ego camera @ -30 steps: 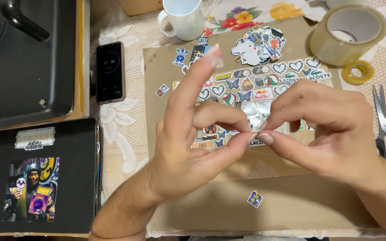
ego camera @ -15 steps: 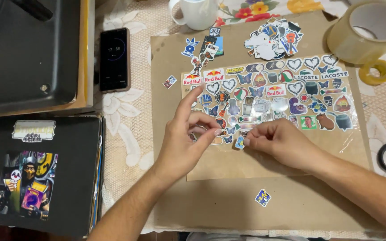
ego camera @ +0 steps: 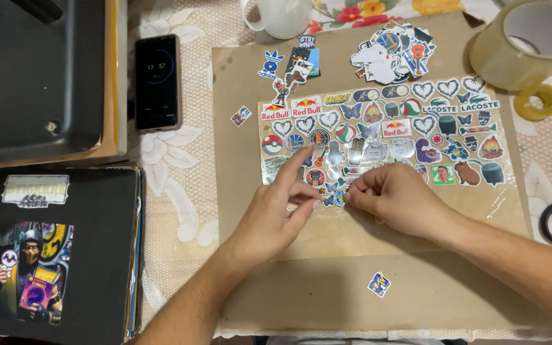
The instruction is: Cutting out stickers from a sheet and peeling off the adhesive backing to place them on a transfer sheet
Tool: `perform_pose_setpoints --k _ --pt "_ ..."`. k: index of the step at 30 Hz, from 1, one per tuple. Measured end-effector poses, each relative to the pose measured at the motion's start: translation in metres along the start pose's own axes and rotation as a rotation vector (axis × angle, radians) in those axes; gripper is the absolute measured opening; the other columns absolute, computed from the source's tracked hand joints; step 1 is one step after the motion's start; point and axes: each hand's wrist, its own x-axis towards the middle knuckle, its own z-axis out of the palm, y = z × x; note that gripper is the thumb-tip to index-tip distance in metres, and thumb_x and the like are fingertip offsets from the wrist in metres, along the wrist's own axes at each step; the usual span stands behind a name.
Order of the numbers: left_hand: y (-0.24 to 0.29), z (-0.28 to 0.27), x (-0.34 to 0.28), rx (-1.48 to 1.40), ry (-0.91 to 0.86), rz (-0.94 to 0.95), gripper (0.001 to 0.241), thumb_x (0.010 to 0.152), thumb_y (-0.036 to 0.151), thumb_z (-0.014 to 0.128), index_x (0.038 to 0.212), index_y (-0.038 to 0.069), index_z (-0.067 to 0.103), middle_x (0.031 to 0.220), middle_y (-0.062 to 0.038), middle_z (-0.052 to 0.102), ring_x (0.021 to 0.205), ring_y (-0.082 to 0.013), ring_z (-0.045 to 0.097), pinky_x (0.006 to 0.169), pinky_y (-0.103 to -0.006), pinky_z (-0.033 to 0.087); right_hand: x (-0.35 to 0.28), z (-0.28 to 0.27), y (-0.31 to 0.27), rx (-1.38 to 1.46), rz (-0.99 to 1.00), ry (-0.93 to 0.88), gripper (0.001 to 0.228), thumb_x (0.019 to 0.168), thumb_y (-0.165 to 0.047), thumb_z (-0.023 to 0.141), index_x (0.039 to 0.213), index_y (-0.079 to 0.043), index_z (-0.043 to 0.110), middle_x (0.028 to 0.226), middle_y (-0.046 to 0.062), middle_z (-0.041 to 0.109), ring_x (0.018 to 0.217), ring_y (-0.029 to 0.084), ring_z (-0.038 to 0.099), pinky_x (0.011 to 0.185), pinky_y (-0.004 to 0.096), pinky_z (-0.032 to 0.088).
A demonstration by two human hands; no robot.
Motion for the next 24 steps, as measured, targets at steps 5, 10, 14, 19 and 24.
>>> perform_pose_setpoints --k 5,10,14,19,24 --pt "-0.008 0.000 -0.002 0.034 0.097 0.043 0.071 0.092 0.005 0.066 0.154 0.010 0.030 0.092 -0.004 0.075 0.085 -0.0158 0.071 0.087 -0.0290 0.058 -0.004 -0.007 0.012 0.291 -0.030 0.020 0.015 0.090 -0.012 0.072 0.085 -0.001 0.080 0.058 0.004 0.062 0.050 0.010 0.041 0.047 0.026 0.027" --pt "-0.004 -0.005 -0.002 0.041 0.169 -0.002 0.074 0.087 0.004 0.071 0.152 0.012 0.035 0.086 -0.001 0.073 0.079 -0.0118 0.069 0.081 -0.0257 0.056 -0.034 -0.075 0.037 0.443 -0.235 0.414 0.011 0.095 -0.014 0.070 0.096 -0.003 0.072 0.064 0.004 0.055 0.052 0.009 0.039 0.049 0.021 0.033" --pt "-0.002 -0.004 0.000 0.085 0.191 0.004 0.074 0.085 0.004 0.073 0.151 0.012 0.038 0.084 0.001 0.073 0.075 -0.0095 0.068 0.078 -0.0243 0.054 -0.055 -0.092 0.086 0.390 -0.146 0.526 0.010 0.093 -0.010 0.071 0.096 0.000 0.070 0.068 0.009 0.060 0.048 0.011 0.039 0.046 0.022 0.029" --pt "-0.005 0.003 0.004 0.122 0.183 0.008 0.072 0.085 0.004 0.073 0.149 0.011 0.040 0.084 0.001 0.072 0.076 -0.0091 0.067 0.079 -0.0230 0.055 -0.065 -0.076 0.090 0.279 0.135 0.294 0.017 0.089 -0.010 0.073 0.091 0.003 0.084 0.048 0.013 0.046 0.045 0.016 0.032 0.043 0.028 0.020" --pt "-0.008 0.007 0.007 0.150 0.195 0.010 0.072 0.085 0.005 0.073 0.149 0.011 0.041 0.086 0.001 0.073 0.077 -0.0092 0.067 0.080 -0.0237 0.056 -0.054 -0.064 0.079 0.165 0.097 0.217 0.021 0.091 -0.013 0.071 0.083 0.002 0.084 0.053 0.012 0.064 0.050 0.016 0.052 0.051 0.027 0.036"
